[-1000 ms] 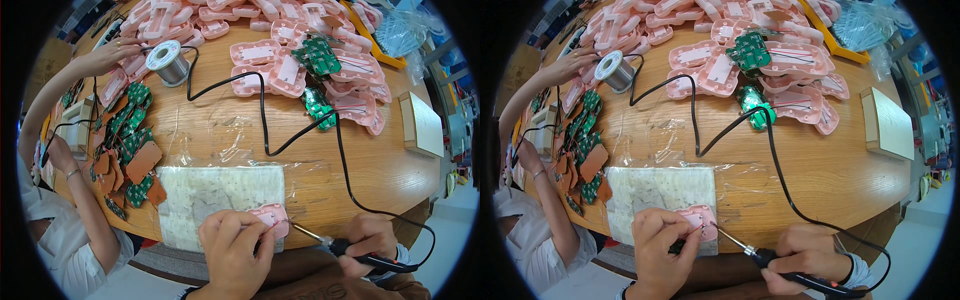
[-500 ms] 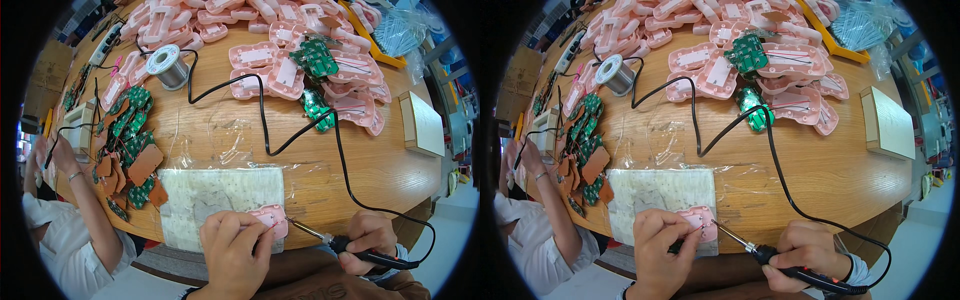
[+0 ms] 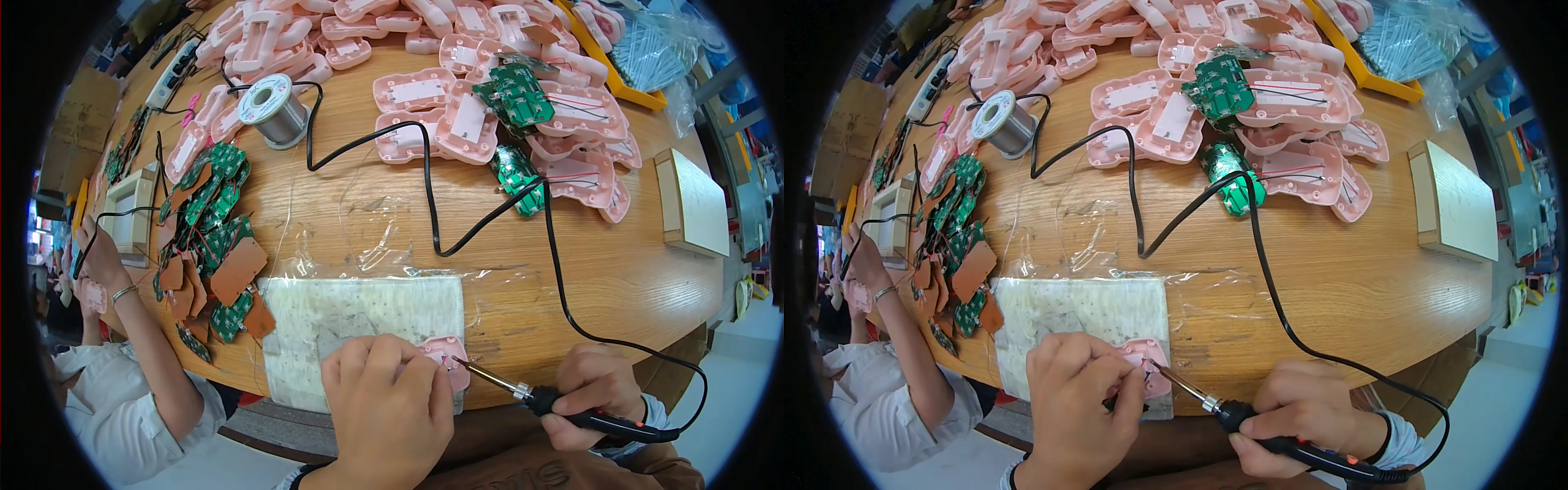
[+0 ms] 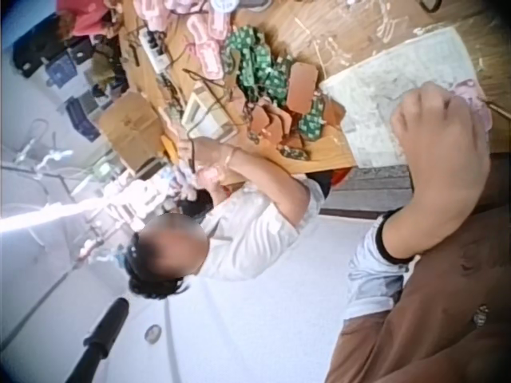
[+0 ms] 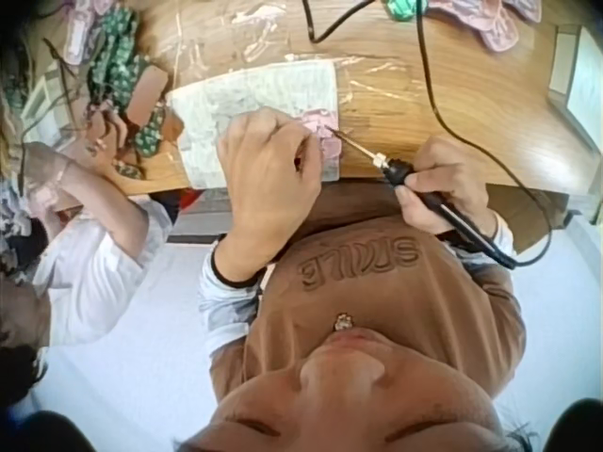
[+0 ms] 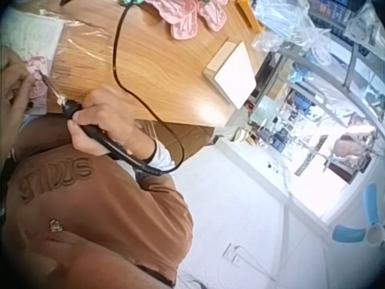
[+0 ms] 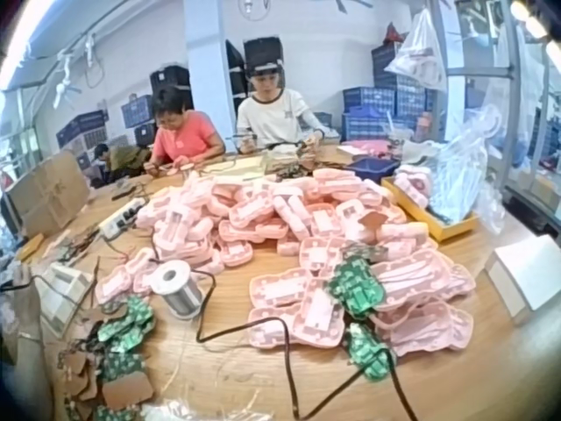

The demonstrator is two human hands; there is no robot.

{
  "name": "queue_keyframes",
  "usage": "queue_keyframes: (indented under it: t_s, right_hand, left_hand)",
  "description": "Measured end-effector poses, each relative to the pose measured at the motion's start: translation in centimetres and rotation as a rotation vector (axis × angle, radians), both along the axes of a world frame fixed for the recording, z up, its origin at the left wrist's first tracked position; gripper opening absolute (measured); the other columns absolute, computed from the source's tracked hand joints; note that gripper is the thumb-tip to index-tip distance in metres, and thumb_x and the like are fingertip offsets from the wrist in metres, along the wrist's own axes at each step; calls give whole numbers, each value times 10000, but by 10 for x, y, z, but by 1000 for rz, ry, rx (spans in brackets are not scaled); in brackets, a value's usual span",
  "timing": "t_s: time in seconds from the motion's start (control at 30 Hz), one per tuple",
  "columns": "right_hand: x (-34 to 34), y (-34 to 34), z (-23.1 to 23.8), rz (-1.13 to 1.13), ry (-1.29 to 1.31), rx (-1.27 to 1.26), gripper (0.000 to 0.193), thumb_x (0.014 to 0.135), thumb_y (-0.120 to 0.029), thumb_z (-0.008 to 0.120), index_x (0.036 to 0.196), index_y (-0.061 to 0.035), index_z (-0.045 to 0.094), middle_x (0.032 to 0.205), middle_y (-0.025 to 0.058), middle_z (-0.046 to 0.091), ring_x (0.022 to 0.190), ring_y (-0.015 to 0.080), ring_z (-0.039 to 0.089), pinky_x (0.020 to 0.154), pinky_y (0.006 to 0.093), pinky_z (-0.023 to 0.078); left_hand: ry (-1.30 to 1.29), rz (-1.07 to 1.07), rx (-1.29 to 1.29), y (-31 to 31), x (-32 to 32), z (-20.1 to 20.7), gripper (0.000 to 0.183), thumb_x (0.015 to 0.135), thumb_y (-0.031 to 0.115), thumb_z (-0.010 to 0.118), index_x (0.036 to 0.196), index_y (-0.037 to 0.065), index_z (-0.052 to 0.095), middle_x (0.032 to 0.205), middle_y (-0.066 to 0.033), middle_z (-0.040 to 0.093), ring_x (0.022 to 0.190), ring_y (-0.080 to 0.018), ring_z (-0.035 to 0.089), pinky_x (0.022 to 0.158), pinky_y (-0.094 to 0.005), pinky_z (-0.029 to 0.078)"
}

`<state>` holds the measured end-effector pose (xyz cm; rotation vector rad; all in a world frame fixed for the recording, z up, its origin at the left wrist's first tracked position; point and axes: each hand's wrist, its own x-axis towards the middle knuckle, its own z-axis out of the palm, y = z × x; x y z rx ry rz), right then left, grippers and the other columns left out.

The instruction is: The person uses a soldering iron to attach wires to small pink plastic housings containing circuit boards. They repeatedly pick up a housing, apply solder to connection points, and place the finished unit aside. Other workers are visible at the same table performing similar tasks.

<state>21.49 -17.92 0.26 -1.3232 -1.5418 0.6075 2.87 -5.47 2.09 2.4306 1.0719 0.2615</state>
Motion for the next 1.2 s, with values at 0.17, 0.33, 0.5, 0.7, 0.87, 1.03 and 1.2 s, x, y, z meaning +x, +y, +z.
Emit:
queue_keyframes:
  t_s: [0.17,0.33,0.5,0.7,0.87,1.03,1.2]
  right_hand:
    - [-3,4,-3,6,14,-8,285,654,-71,762,845,-90,552,622,37,516,500,177,508,433,287,371]
    - [-1,8,-3,89,-7,-1,288,640,-51,762,839,-87,557,613,31,510,488,174,499,422,282,369]
    - [5,12,1,131,-51,42,281,621,-36,754,820,-79,560,594,27,493,467,170,486,406,280,372]
    - [6,14,1,75,-15,70,262,637,-58,748,816,-73,559,574,33,484,456,165,479,402,276,373]
    - [4,12,-3,64,6,74,258,646,-70,752,811,-72,553,572,32,474,451,165,462,403,279,362]
    - [7,5,-2,-33,37,85,228,651,-73,761,810,-87,597,609,25,496,453,166,474,396,275,341]
    - [13,-7,0,-126,42,80,241,643,-81,764,806,-92,586,616,39,516,493,177,502,429,294,363]
  left_hand:
    - [-27,-31,26,2,1,1,116,684,84,724,747,63,629,810,-58,542,846,-274,504,782,-396,371]
    - [-40,-24,4,2,3,4,76,705,72,696,708,53,622,821,-71,539,853,-287,490,767,-414,368]
    - [-30,-45,-6,4,3,6,70,700,61,694,707,49,625,823,-74,542,853,-288,491,763,-412,375]
    - [-1,-69,-5,6,3,5,71,693,44,688,690,50,617,812,-81,541,837,-296,494,746,-415,384]
    - [-9,-62,-13,5,4,6,71,697,43,681,682,44,612,805,-85,538,828,-298,495,743,-416,385]
    - [41,-73,-9,7,4,8,75,697,52,686,689,36,613,814,-88,542,827,-302,496,739,-422,384]
    - [5,2,37,-2,-3,15,183,685,126,738,806,34,635,904,-89,553,878,-302,506,769,-411,393]
